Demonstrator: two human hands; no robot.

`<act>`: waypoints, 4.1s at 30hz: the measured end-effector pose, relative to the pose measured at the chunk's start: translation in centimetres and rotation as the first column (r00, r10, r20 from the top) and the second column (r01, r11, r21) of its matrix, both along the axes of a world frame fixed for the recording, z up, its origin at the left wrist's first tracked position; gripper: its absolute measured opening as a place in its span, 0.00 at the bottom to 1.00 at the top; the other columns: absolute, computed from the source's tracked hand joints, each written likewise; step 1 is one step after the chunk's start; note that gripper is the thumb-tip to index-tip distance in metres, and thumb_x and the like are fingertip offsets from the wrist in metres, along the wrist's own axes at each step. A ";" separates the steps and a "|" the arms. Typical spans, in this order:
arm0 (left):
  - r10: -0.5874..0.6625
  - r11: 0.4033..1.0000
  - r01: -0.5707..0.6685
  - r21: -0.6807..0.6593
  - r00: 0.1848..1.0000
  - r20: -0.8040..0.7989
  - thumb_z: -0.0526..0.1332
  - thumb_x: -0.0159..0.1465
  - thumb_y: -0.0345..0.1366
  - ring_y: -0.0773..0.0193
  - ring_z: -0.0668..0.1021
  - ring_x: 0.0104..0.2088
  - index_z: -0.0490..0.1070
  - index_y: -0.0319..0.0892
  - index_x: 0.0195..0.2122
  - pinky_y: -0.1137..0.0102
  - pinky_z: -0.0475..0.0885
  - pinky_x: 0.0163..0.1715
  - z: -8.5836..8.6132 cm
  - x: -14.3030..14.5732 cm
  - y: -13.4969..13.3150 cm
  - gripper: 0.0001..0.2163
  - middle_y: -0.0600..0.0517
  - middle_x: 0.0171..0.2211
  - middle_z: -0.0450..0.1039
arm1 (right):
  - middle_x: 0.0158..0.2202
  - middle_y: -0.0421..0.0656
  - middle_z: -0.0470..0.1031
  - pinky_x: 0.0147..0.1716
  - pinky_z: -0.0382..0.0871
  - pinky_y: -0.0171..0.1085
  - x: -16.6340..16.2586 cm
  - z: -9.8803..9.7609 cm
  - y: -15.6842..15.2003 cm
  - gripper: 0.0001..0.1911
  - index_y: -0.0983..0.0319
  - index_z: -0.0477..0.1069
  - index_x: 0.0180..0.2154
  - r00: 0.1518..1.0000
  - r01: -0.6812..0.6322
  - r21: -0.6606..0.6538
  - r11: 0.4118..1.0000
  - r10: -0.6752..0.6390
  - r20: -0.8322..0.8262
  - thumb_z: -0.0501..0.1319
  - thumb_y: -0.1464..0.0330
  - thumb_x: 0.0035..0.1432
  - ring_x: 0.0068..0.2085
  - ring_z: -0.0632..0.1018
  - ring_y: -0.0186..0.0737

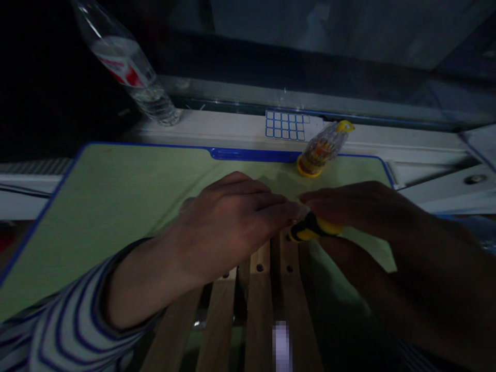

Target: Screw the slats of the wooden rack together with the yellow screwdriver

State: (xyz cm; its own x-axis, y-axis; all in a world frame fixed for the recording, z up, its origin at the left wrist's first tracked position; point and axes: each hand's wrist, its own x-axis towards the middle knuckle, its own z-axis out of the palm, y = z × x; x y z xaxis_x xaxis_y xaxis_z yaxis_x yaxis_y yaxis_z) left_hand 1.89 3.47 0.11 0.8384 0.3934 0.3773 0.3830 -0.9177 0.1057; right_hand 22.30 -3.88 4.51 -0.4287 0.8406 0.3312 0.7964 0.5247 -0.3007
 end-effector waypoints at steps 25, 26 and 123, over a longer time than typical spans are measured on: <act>-0.006 0.983 0.004 -0.185 1.000 -0.009 0.54 0.68 0.33 0.60 0.77 0.46 0.70 0.44 0.50 0.63 0.68 0.48 0.3 -0.3 0.1 0.11 0.53 0.45 0.76 | 0.44 0.35 0.77 0.49 0.66 0.22 -0.1 -0.3 0.3 0.11 0.60 0.69 0.47 0.987 -0.060 -0.011 0.998 0.058 -0.152 0.57 0.68 0.63 0.45 0.75 0.28; -0.004 0.980 0.004 -0.199 1.000 -0.001 0.54 0.68 0.33 0.60 0.76 0.47 0.70 0.43 0.50 0.64 0.67 0.50 0.6 -0.5 0.0 0.11 0.52 0.46 0.76 | 0.45 0.35 0.76 0.49 0.66 0.22 -0.1 -0.3 0.2 0.11 0.60 0.69 0.48 0.987 -0.062 0.000 0.998 0.061 -0.150 0.57 0.68 0.63 0.45 0.75 0.27; 0.197 0.756 -0.070 -0.651 0.973 0.124 0.60 0.64 0.38 0.66 0.78 0.32 0.77 0.42 0.39 0.73 0.68 0.32 0.7 0.9 -2.2 0.08 0.53 0.33 0.79 | 0.46 0.45 0.79 0.45 0.72 0.47 0.0 -0.9 0.0 0.17 0.59 0.70 0.51 0.973 -0.161 0.154 0.975 0.183 -0.143 0.57 0.75 0.61 0.47 0.77 0.42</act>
